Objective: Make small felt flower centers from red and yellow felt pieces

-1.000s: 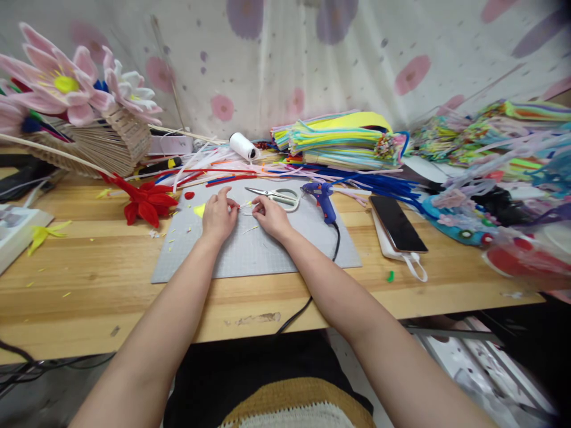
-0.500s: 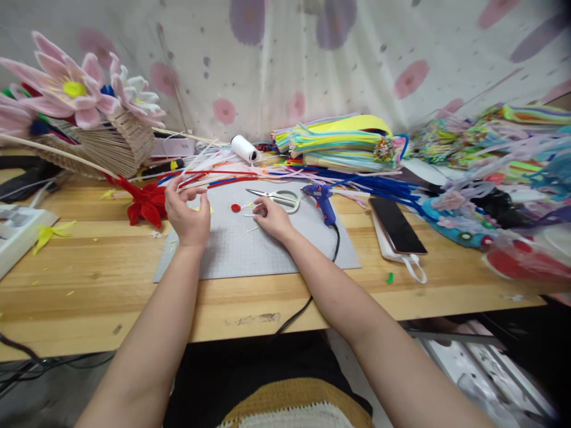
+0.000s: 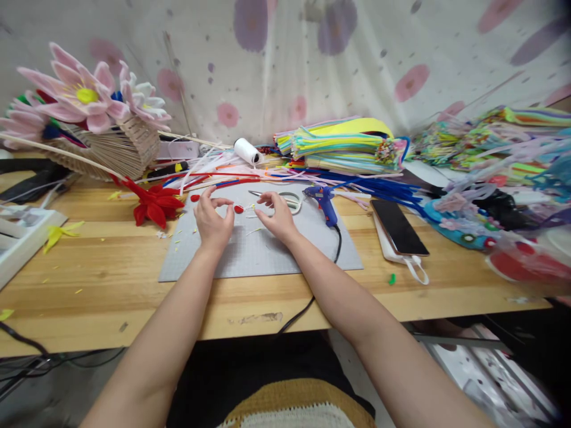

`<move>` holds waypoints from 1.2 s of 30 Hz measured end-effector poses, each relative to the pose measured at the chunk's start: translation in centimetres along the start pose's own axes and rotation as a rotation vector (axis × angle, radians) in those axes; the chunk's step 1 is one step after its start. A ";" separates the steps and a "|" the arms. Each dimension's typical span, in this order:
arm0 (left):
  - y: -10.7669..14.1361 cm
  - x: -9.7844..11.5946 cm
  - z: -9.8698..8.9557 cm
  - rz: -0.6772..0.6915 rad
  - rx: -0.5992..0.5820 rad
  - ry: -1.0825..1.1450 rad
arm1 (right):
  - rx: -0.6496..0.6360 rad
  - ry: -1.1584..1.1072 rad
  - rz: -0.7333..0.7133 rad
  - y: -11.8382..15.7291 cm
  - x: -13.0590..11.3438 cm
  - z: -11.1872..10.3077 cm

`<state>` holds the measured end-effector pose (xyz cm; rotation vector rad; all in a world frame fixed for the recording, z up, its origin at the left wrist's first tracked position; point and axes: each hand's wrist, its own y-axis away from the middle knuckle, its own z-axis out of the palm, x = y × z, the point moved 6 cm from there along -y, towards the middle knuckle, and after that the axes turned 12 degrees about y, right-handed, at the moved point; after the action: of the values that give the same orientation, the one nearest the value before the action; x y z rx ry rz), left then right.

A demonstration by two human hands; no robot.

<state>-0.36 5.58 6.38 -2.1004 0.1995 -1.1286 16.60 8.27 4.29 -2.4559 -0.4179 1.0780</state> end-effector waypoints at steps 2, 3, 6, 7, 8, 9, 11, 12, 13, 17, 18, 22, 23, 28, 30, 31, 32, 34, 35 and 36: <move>0.2 0.3 0.3 0.018 -0.019 0.003 | -0.015 0.034 -0.075 0.1 -0.7 0.4; 0.2 0.3 0.4 0.021 -0.028 0.002 | -0.017 0.049 -0.108 0.2 -1.1 0.6; 0.3 0.1 0.7 0.020 -0.052 -0.010 | -0.023 0.073 -0.156 0.3 -1.6 1.1; 0.3 0.1 0.8 0.021 -0.059 -0.014 | -0.022 0.075 -0.149 0.3 -1.6 1.2; 0.4 0.0 0.9 0.024 -0.065 -0.017 | -0.018 0.076 -0.132 0.2 -1.6 1.2; 0.4 0.0 0.9 0.029 -0.070 -0.020 | -0.011 0.075 -0.110 0.2 -1.5 1.2; 0.4 -0.1 1.1 0.045 -0.091 -0.022 | 0.004 0.068 -0.074 0.2 -1.3 0.9; 0.5 -0.1 1.2 0.053 -0.105 -0.024 | 0.011 0.064 -0.066 0.2 -1.2 0.8; 0.5 -0.2 1.2 0.061 -0.117 -0.027 | 0.017 0.061 -0.064 0.2 -1.1 0.7; 0.3 -0.4 0.7 0.089 -0.112 -0.059 | 0.025 0.062 -0.067 0.3 -0.9 0.6; 0.3 -0.3 0.7 0.105 -0.124 -0.060 | 0.019 0.064 -0.069 0.3 -0.9 0.6; 0.5 0.4 1.6 0.197 -0.299 -0.003 | -0.021 0.059 -0.073 0.3 -1.0 0.8; 0.6 0.5 1.9 0.210 -0.342 0.011 | -0.028 0.055 -0.074 0.3 -1.0 0.8; 0.7 0.4 2.7 0.176 -0.412 -0.007 | -0.037 0.030 -0.076 0.3 -0.9 0.6; 0.7 0.3 2.7 0.164 -0.407 -0.016 | -0.038 0.023 -0.076 0.3 -0.9 0.6; 0.7 0.3 2.7 0.160 -0.402 -0.015 | -0.039 0.021 -0.074 0.4 -0.9 0.7; 0.7 0.3 2.6 0.154 -0.396 -0.014 | -0.039 0.018 -0.069 0.4 -0.9 0.7; 0.7 0.1 2.5 0.130 -0.374 -0.014 | -0.031 0.010 -0.039 0.3 -0.6 0.7; 0.7 0.0 2.4 0.115 -0.357 -0.017 | -0.024 0.000 -0.011 0.2 -0.4 0.5; 0.7 -0.2 2.3 0.098 -0.338 -0.021 | -0.022 -0.015 0.023 0.0 -0.1 0.3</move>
<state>1.42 6.37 5.02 -2.3659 0.5086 -1.0726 16.36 8.33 4.18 -2.4793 -0.4095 1.1075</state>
